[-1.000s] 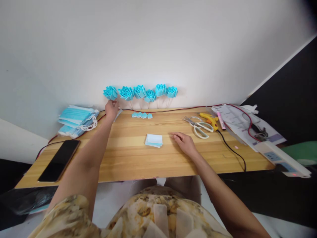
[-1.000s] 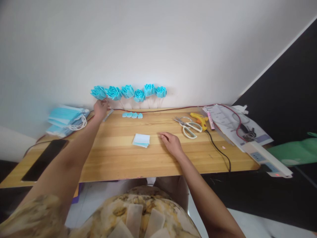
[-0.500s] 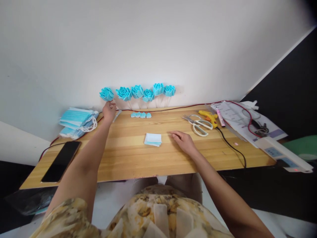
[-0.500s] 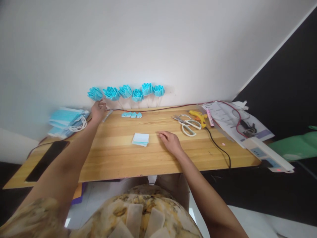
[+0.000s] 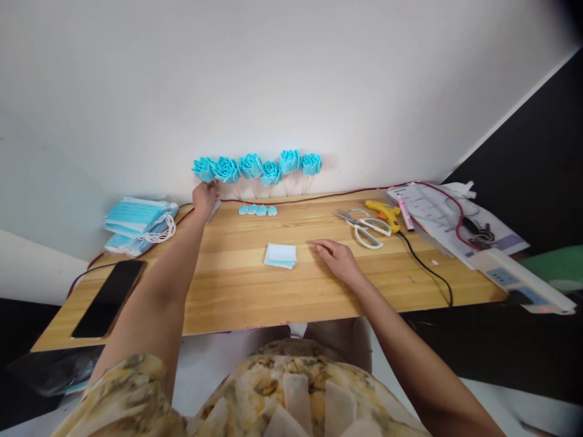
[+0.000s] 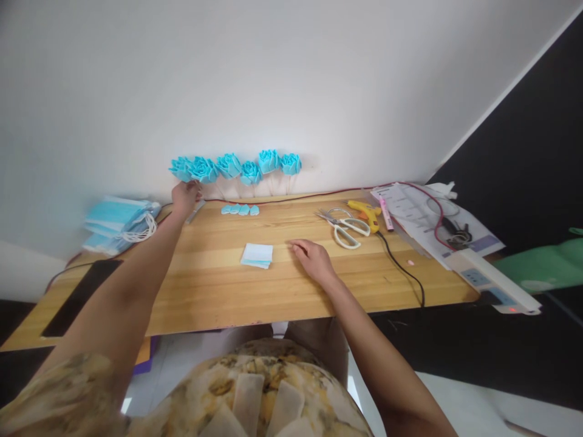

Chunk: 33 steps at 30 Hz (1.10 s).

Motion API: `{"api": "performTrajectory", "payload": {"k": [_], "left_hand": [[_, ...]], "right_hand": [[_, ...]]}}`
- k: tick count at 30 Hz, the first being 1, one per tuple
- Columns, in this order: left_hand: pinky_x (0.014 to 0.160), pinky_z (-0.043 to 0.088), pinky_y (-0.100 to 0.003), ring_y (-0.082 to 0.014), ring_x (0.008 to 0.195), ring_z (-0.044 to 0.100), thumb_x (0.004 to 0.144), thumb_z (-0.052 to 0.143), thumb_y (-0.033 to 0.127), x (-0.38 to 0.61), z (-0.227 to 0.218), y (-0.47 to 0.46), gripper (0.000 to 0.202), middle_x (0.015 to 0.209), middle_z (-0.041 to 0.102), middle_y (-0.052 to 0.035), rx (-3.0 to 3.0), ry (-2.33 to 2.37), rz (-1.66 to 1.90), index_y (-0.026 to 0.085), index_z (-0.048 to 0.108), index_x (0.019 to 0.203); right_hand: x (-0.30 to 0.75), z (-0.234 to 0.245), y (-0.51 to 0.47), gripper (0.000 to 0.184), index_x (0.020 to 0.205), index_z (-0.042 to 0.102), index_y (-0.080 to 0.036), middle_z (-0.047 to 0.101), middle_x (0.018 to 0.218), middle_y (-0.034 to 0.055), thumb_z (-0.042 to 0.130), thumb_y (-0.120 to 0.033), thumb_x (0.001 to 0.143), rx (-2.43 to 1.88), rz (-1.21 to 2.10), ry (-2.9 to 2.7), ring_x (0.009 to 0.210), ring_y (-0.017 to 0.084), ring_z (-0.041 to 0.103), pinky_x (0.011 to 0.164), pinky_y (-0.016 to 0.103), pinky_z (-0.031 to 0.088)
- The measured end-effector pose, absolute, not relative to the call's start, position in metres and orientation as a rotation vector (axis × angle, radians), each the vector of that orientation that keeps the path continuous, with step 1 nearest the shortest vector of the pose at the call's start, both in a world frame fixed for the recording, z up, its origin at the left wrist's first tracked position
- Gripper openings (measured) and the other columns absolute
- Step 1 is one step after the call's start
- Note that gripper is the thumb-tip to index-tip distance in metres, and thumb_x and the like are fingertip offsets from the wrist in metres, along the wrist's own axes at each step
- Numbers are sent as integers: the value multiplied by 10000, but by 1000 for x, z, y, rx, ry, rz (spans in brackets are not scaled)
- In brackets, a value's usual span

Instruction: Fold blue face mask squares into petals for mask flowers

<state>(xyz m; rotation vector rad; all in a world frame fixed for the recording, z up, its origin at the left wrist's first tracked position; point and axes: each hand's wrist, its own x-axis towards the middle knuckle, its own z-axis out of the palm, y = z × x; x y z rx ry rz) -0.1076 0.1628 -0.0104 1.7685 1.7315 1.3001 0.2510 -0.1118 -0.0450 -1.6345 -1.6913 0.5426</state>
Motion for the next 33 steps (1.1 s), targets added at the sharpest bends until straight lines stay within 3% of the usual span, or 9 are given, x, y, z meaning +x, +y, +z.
{"api": "performTrajectory", "payload": {"k": [11, 19, 26, 29, 33], "left_hand": [[772, 511, -310, -218, 749, 693, 844, 460, 228, -112, -10, 156, 221, 790, 726, -82, 1910, 1749, 1296, 171, 674, 848], [677, 515, -293, -204, 706, 690, 854, 500, 284, -111, -11, 153, 280, 942, 749, -106, 1872, 1728, 1281, 152, 671, 1032], [734, 518, -292, -192, 746, 689, 824, 531, 246, -116, -6, 141, 362, 1009, 745, -102, 1848, 1726, 1313, 137, 687, 1131], [773, 528, -305, -206, 815, 688, 816, 540, 249, -123, -7, 130, 382, 1002, 739, -102, 1829, 1730, 1333, 142, 690, 1150], [689, 538, -293, -191, 738, 672, 816, 550, 284, -128, -2, 107, 339, 904, 728, -81, 1764, 1735, 1349, 151, 686, 1097]], "right_hand": [[250, -44, -112, 311, 1101, 759, -249, 784, 1137, 47, 495, -308, 948, -1629, 518, -1717, 1067, 226, 731, 954, 384, 564], [250, -42, -112, 317, 1110, 753, -240, 777, 1161, 53, 487, -306, 952, -1638, 534, -1722, 1087, 228, 726, 965, 383, 555], [251, -42, -112, 309, 1116, 754, -253, 781, 1149, 41, 493, -298, 955, -1627, 511, -1732, 1079, 218, 729, 958, 361, 559], [250, -42, -113, 307, 1117, 753, -254, 781, 1151, 42, 496, -299, 955, -1629, 519, -1733, 1081, 225, 729, 960, 376, 558], [249, -41, -113, 306, 1122, 752, -247, 778, 1157, 50, 502, -297, 955, -1625, 519, -1735, 1090, 235, 726, 970, 392, 555]]}}
